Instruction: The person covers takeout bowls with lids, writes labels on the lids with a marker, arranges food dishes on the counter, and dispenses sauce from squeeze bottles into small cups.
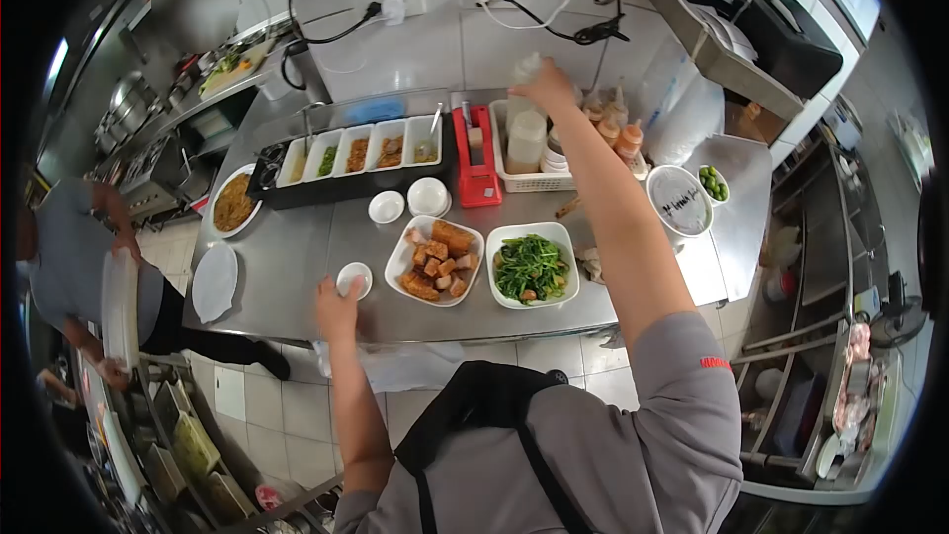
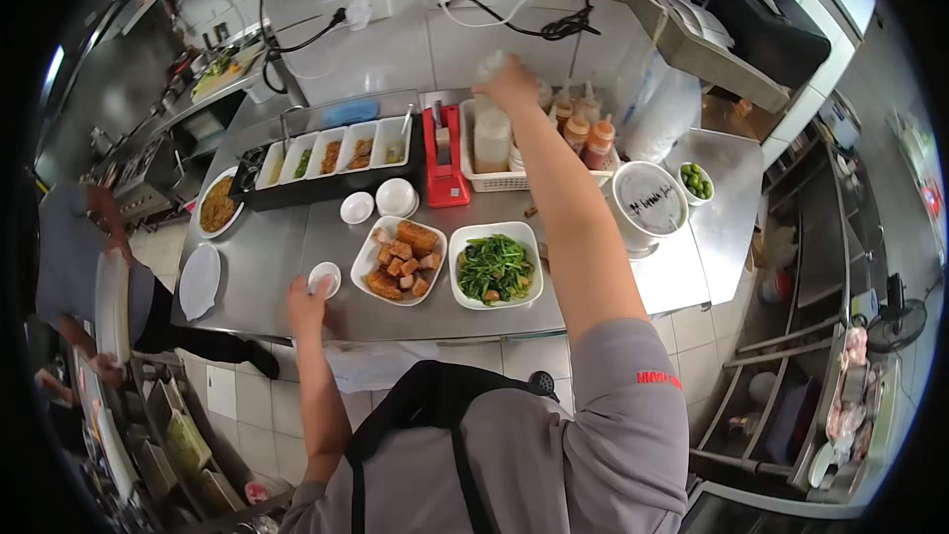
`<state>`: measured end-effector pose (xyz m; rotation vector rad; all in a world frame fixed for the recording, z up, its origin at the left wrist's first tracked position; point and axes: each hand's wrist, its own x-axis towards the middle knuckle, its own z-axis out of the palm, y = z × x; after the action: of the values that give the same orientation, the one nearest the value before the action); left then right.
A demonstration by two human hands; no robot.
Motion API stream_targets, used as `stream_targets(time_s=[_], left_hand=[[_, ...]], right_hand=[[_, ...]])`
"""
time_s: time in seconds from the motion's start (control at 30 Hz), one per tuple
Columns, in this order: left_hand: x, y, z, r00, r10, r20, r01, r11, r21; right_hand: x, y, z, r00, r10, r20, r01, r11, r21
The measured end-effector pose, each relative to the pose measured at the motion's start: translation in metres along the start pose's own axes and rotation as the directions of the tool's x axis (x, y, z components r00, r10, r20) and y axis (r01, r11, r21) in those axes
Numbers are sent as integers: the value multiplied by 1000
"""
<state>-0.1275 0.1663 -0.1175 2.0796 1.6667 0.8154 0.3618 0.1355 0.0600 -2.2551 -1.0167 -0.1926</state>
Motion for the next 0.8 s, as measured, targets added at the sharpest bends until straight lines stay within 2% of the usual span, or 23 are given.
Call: stream_targets(time_s=[0.03,0.13,0.17,0.23,0.3,0.33,0.4,0.5,0.53,0.57,0.63,0.7,0.8], left_hand=[[-8,17,-6,999,42,7,-42,999,14],[-12,29,-5,989,116,90,-124,988,89],[-10,30,-2,983,130,126,-145,983,113],[-8,28,0,986,108,126,-117,991,62],[-2,28,2,989,51,138,-55,998,22],[1,29,1,992,46,114,-45,999,-6],[3,32,-7,997,35,73,-31,998,-56],[3,59,-27,992,121,-37,-125,972,-198],[3,75,-33,976,210,-52,-217,945,-247],[0,90,-40,954,292,-66,-298,911,-286],[-17,105,-53,912,409,-30,-398,865,-307],[-19,129,-60,866,500,16,-472,827,-305],[-31,153,-72,851,520,68,-472,816,-334]], right_hand=[[4,7,9,1000,-20,-1,20,1000,24],[-14,-2,-20,993,26,-114,-14,994,108],[-15,-1,-35,988,15,-155,20,975,223],[-23,2,-65,973,24,-228,81,894,440],[-49,-18,-114,947,-40,-319,199,851,486],[-58,-27,-130,867,-98,-489,372,780,503],[-82,-40,-146,613,-136,-778,678,597,430],[-132,-34,-133,735,-95,-671,555,652,517],[-140,-24,-122,763,-136,-632,480,774,413],[-146,-25,-122,795,-272,-543,477,833,281],[-163,-32,-121,836,-472,-281,494,869,8],[-167,-41,-115,705,-699,-125,683,715,-149],[-181,-72,-115,516,-840,164,829,443,-341]])
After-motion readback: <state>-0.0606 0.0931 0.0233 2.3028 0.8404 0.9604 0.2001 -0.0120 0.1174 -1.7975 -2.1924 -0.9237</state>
